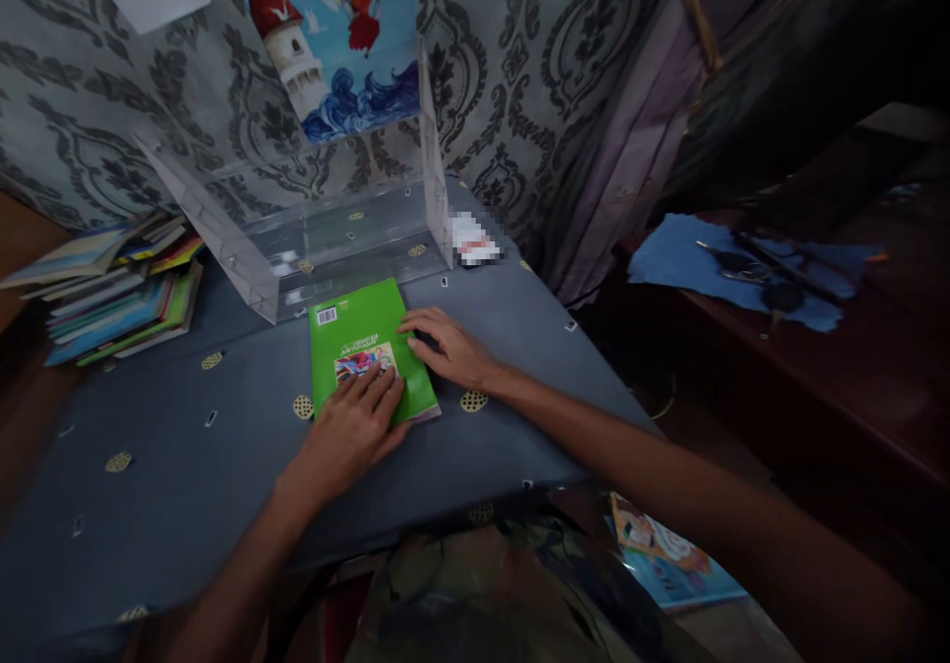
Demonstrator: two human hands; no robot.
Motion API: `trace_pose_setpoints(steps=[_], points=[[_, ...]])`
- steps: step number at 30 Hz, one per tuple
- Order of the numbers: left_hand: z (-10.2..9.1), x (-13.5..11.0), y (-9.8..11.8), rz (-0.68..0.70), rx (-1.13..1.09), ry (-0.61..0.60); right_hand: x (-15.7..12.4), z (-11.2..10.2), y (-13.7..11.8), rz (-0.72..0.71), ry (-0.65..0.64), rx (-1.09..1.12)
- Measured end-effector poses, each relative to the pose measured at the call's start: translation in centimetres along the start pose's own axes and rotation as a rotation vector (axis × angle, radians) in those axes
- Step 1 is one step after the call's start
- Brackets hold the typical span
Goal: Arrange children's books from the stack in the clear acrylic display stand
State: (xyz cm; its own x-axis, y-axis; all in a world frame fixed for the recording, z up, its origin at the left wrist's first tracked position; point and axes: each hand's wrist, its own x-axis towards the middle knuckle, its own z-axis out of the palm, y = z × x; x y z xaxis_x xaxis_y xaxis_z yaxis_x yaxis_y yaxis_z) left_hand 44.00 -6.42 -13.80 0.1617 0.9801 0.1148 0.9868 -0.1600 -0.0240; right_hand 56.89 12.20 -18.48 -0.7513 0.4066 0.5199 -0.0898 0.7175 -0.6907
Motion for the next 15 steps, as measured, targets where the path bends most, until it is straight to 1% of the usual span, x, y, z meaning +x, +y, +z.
trace_pose_setpoints(steps=[6, 12, 15], points=[[-0.23, 0.01, -0.04, -0.006, -0.012, -0.022, -0.01, -0.09, -0.05, 0.010, -0.030, 0.007], [-0.04, -0.07, 0.08, -0.011, -0.012, 0.026, -0.07, -0.06, -0.15, -0.042, -0.028, -0.036], [0.32, -0.13, -0.75, -0.022, -0.085, 0.075, -0.09, 0.00, -0.16, -0.051, -0.035, -0.071]])
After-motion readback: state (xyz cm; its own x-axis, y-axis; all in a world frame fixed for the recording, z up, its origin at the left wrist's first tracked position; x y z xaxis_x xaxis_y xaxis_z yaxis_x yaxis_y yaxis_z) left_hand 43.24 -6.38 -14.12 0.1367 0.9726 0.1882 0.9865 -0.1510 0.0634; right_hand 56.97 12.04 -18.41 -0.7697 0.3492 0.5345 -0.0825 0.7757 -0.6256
